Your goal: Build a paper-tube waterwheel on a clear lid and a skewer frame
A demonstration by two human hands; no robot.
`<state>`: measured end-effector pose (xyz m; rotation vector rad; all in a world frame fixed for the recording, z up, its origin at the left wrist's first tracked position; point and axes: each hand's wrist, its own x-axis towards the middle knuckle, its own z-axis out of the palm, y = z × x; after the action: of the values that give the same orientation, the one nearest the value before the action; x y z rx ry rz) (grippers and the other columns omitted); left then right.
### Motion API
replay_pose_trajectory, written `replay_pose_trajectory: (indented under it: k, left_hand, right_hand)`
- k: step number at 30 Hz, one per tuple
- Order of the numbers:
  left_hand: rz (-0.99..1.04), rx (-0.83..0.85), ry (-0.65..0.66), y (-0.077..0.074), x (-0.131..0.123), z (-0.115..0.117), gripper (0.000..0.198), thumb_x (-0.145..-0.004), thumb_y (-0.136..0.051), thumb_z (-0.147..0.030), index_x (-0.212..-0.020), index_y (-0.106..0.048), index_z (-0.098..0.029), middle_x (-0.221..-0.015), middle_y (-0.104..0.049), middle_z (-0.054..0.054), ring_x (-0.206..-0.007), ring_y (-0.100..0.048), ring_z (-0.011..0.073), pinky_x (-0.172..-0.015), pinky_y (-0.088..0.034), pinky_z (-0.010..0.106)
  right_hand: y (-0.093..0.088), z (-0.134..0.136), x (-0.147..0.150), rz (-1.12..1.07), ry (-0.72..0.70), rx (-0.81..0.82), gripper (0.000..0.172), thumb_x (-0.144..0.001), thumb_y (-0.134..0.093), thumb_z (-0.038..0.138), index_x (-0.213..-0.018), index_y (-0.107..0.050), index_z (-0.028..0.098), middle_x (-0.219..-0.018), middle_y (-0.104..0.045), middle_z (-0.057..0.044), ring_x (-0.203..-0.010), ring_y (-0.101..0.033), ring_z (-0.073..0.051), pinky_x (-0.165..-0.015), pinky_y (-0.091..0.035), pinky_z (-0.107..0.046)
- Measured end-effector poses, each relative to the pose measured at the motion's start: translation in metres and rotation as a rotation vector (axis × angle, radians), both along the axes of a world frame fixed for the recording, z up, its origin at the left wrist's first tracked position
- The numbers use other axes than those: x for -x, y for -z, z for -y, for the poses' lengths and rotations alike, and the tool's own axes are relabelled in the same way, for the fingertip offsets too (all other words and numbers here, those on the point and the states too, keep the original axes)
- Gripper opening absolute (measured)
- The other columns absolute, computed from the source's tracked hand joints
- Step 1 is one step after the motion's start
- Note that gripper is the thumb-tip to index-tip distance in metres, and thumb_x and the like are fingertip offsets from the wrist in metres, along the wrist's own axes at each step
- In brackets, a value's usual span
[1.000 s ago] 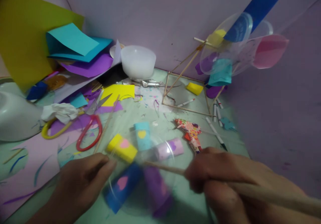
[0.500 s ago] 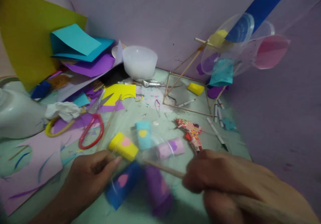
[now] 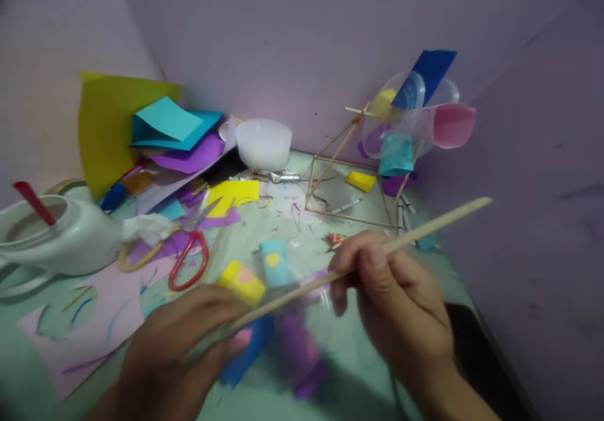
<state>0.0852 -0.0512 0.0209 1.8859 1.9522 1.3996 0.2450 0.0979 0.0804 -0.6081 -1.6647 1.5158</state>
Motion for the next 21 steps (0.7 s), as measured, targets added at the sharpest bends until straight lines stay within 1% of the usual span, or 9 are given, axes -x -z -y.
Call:
replay_pose_trajectory:
  k: [1,3,6,10,12,14,16,18,21]
  left_hand:
    - [0.028,-0.008,0.046,-0.003,-0.002,-0.001,0.008,-0.079,-0.058,-0.016,-0.086,-0.062,-0.018,-0.081,-0.063,0.002,-0.072,-0.06,0.0113,-0.063,-0.047,0.021]
    - [0.101,-0.012,0.144,-0.007,-0.004,-0.001,0.012,-0.08,-0.052,-0.008,-0.081,-0.061,-0.016,-0.075,-0.062,0.002,-0.067,-0.058,0.0093,-0.059,-0.044,0.019]
    - [0.174,0.06,0.282,-0.008,-0.007,0.0,0.017,-0.084,-0.044,-0.007,-0.079,-0.058,-0.015,-0.069,-0.058,0.002,-0.063,-0.055,0.0094,-0.055,-0.042,0.02]
    - [0.034,0.138,0.333,-0.006,-0.01,0.003,0.023,-0.086,-0.038,-0.01,-0.067,-0.05,-0.016,-0.06,-0.05,0.001,-0.056,-0.047,0.0106,-0.051,-0.035,0.025]
    - [-0.063,0.094,0.304,-0.003,-0.01,0.004,0.021,-0.084,-0.038,-0.007,-0.07,-0.05,-0.016,-0.061,-0.048,0.001,-0.055,-0.044,0.0114,-0.051,-0.032,0.026]
    - [-0.187,-0.005,0.22,0.0,-0.01,0.004,0.019,-0.08,-0.039,-0.003,-0.075,-0.052,-0.016,-0.063,-0.05,0.002,-0.056,-0.044,0.0128,-0.051,-0.031,0.027]
    - [-0.332,-0.085,0.132,0.0,-0.007,0.004,0.02,-0.076,-0.041,0.0,-0.077,-0.054,-0.016,-0.066,-0.053,0.003,-0.059,-0.046,0.0141,-0.053,-0.032,0.028]
    - [-0.455,-0.134,0.08,-0.002,-0.005,0.006,0.022,-0.075,-0.041,0.0,-0.078,-0.055,-0.016,-0.068,-0.056,0.003,-0.061,-0.049,0.0145,-0.054,-0.034,0.028]
    - [-0.575,-0.17,0.055,-0.011,-0.004,0.009,0.021,-0.074,-0.041,0.0,-0.076,-0.055,-0.017,-0.067,-0.057,0.003,-0.062,-0.052,0.0141,-0.055,-0.037,0.027]
  right_hand:
    - [0.001,0.001,0.0,-0.014,-0.012,0.005,0.023,-0.085,-0.054,0.038,-0.072,-0.063,0.021,-0.056,-0.051,0.0,-0.047,-0.051,-0.011,-0.041,-0.042,-0.022]
    - [0.004,0.003,-0.004,-0.007,-0.024,0.008,0.025,-0.086,-0.052,0.038,-0.072,-0.062,0.021,-0.055,-0.051,0.001,-0.047,-0.05,-0.01,-0.043,-0.04,-0.021]
    - [0.008,0.005,-0.011,0.015,-0.052,0.009,0.027,-0.088,-0.049,0.039,-0.072,-0.06,0.021,-0.054,-0.051,0.002,-0.047,-0.048,-0.01,-0.045,-0.037,-0.021]
    - [0.011,0.004,-0.016,0.019,-0.117,0.043,0.028,-0.089,-0.048,0.039,-0.071,-0.057,0.019,-0.053,-0.051,0.003,-0.045,-0.046,-0.008,-0.044,-0.034,-0.021]
    - [0.014,0.001,-0.017,0.029,-0.117,0.088,0.029,-0.09,-0.048,0.04,-0.072,-0.056,0.019,-0.052,-0.05,0.004,-0.043,-0.044,-0.007,-0.042,-0.032,-0.02]
    - [0.018,-0.003,-0.019,0.069,-0.1,0.105,0.03,-0.089,-0.047,0.042,-0.073,-0.055,0.019,-0.049,-0.049,0.005,-0.04,-0.043,-0.007,-0.04,-0.031,-0.019]
    - [0.022,-0.005,-0.022,0.162,-0.096,0.075,0.033,-0.089,-0.046,0.045,-0.071,-0.053,0.019,-0.046,-0.048,0.006,-0.037,-0.041,-0.006,-0.037,-0.028,-0.019]
    - [0.023,-0.004,-0.024,0.273,-0.106,0.027,0.037,-0.089,-0.043,0.048,-0.069,-0.052,0.018,-0.044,-0.046,0.006,-0.035,-0.039,-0.006,-0.036,-0.027,-0.019]
    - [0.021,0.001,-0.026,0.387,-0.148,-0.017,0.041,-0.089,-0.04,0.051,-0.068,-0.053,0.018,-0.04,-0.043,0.007,-0.035,-0.038,-0.006,-0.039,-0.03,-0.019]
